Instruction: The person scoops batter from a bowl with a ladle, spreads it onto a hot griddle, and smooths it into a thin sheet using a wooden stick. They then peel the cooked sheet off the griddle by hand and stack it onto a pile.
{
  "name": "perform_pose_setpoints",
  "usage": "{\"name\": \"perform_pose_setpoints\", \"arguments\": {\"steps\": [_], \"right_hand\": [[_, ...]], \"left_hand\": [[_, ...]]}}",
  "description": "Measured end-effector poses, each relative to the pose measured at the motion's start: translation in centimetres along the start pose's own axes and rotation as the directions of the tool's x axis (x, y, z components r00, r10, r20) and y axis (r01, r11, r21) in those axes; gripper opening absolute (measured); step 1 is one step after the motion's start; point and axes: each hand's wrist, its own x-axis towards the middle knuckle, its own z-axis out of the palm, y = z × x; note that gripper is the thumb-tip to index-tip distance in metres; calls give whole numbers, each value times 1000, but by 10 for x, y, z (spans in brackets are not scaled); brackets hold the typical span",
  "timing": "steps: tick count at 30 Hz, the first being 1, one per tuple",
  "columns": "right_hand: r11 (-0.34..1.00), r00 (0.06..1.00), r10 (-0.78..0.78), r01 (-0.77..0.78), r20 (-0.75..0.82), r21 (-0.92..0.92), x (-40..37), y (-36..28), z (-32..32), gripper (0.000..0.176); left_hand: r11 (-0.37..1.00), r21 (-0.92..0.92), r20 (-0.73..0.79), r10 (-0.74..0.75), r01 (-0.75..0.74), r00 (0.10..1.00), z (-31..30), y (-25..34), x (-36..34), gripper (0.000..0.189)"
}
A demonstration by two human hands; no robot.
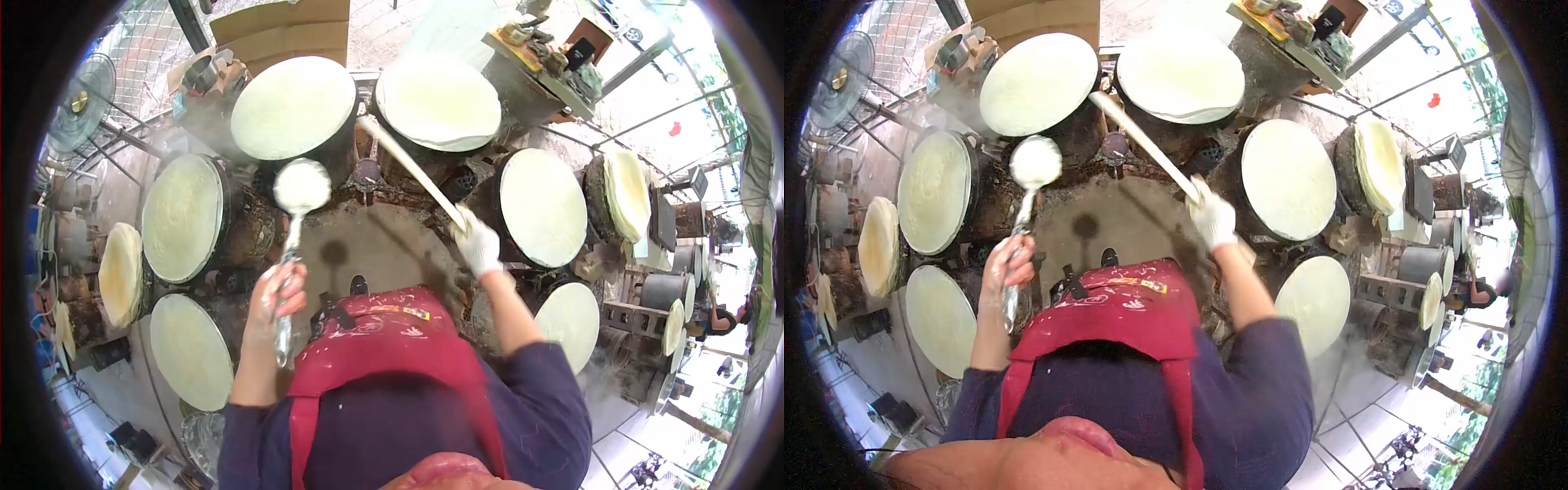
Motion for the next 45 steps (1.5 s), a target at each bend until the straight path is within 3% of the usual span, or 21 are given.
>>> {"name": "perform_pose_setpoints", "arguments": {"steps": [2,7,11,15,16,17,18,19,21,22,23,26,27,29,34,36,37,38,41,43,45], "right_hand": [[949,970,-239,223,-47,-225,76,-3,5,41],[726,750,-661,638,-6,-255,221,30,24,44],[662,704,-654,710,277,-239,274,51,28,50],[700,646,-676,713,355,37,315,46,3,61],[687,665,-673,724,325,-58,330,47,-6,55],[657,627,-742,750,238,72,363,56,4,52],[689,735,-658,502,162,523,394,58,13,45],[626,644,-751,764,144,-155,388,11,-46,41],[769,748,-635,635,192,68,462,22,-48,39],[769,751,-626,640,208,6,496,15,-60,40],[790,758,-612,570,224,228,504,-18,-85,38],[729,678,-681,664,277,167,554,-87,-119,40],[603,566,-795,778,220,177,570,-111,-123,40],[631,635,-715,767,293,-121,570,-181,-132,39],[417,464,-881,855,94,-309,493,-354,-111,37],[423,458,-883,872,102,-247,420,-432,-94,36],[335,347,-938,917,21,-215,420,-462,-56,34],[335,349,-936,924,53,-183,380,-504,-40,32],[199,198,-980,979,-13,-40,286,-601,38,28],[146,146,-989,989,-24,-21,215,-655,93,21],[209,209,-978,978,11,-30,151,-702,162,16]], "left_hand": [[994,-52,-129,84,-91,988,-16,10,-13,28],[911,-231,-405,230,-343,885,-26,-1,-31,27],[734,-463,-452,288,-497,845,-6,-22,-27,30],[494,-626,-525,305,-603,795,42,-37,-21,32],[456,-625,-552,316,-634,772,54,-40,-19,32],[423,-639,-562,314,-643,765,57,-36,-18,32],[387,-645,-581,312,-659,752,58,-35,-20,31],[383,-638,-570,348,-668,744,63,-38,-19,31],[380,-635,-533,416,-673,737,66,-39,-17,31],[359,-623,-578,388,-695,718,69,-40,-18,31],[337,-617,-592,398,-712,701,71,-41,-19,31],[297,-572,-639,423,-765,642,69,-48,-22,30],[298,-537,-663,430,-790,613,69,-52,-25,30],[267,-485,-710,435,-833,553,64,-64,-31,32],[162,-377,-781,475,-912,407,37,-108,-105,35],[140,-380,-755,523,-914,394,14,-122,-135,35],[132,-383,-741,547,-914,389,0,-131,-151,35],[142,-274,-784,540,-951,307,-15,-143,-166,34],[88,-281,-767,578,-956,279,-50,-151,-219,36],[67,-228,-836,499,-971,230,-63,-149,-257,33],[95,-177,-828,524,-980,201,-79,-150,-294,28]]}}
